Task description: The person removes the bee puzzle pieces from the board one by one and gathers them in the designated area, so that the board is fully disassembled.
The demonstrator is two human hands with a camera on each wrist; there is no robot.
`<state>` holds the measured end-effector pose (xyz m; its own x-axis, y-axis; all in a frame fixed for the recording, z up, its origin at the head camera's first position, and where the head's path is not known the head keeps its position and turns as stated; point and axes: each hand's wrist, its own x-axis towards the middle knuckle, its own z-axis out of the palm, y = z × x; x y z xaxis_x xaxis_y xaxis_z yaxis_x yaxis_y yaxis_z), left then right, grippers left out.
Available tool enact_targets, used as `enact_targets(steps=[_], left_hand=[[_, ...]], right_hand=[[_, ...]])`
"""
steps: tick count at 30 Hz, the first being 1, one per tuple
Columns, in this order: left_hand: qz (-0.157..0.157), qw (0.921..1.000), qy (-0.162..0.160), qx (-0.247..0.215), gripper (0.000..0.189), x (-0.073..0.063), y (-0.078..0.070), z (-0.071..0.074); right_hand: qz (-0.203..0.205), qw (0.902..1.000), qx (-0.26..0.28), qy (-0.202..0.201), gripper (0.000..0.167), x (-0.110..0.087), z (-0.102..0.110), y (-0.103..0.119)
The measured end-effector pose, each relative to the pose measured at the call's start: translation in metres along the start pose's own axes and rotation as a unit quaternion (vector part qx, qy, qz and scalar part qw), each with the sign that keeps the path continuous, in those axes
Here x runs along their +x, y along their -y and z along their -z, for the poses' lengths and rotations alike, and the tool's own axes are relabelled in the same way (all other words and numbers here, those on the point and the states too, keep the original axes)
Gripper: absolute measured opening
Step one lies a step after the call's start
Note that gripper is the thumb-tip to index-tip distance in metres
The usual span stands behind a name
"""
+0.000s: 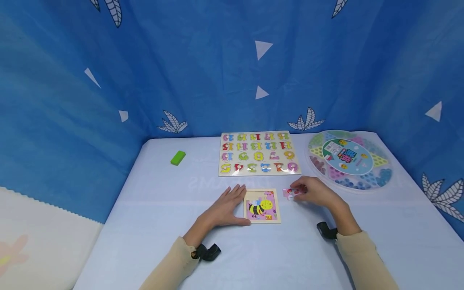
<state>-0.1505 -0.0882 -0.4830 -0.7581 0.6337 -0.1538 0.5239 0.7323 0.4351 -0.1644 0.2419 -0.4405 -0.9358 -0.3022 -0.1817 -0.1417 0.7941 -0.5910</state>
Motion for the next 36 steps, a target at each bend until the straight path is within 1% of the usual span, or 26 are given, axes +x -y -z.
enact_targets(steps=[6,13,15,21,26,28,36], left_hand=[[0.001,1.0000,0.000,-0.001,0.109,-0.001,0.000,0.000],[-0.001,1.0000,0.002,-0.002,0.108,-0.002,0.000,0.001],[-0.001,1.0000,0.002,-0.002,0.108,-0.002,0.000,0.001],[0.000,1.0000,0.001,0.007,0.108,-0.001,0.001,0.000],[0.001,1.0000,-0.002,0.008,0.108,0.000,0.000,0.001],[0.002,1.0000,-0.003,0.006,0.108,-0.001,0.000,0.001],[0.006,0.9999,0.003,0.013,0.108,-0.002,-0.001,0.000]], right_hand=[[0.009,0.9999,0.002,0.006,0.036,0.007,-0.008,0.014],[0.040,0.9990,0.004,0.017,0.034,0.016,-0.021,0.029],[0.042,0.9989,0.009,0.020,0.033,0.018,-0.023,0.033],[0.053,0.9983,0.005,0.025,0.033,0.023,-0.027,0.046],[0.064,0.9977,0.002,0.022,0.031,0.026,-0.030,0.052],[0.062,0.9978,0.002,0.025,0.031,0.027,-0.031,0.053],[0.028,0.9990,-0.002,0.034,0.032,0.028,-0.035,0.053]])
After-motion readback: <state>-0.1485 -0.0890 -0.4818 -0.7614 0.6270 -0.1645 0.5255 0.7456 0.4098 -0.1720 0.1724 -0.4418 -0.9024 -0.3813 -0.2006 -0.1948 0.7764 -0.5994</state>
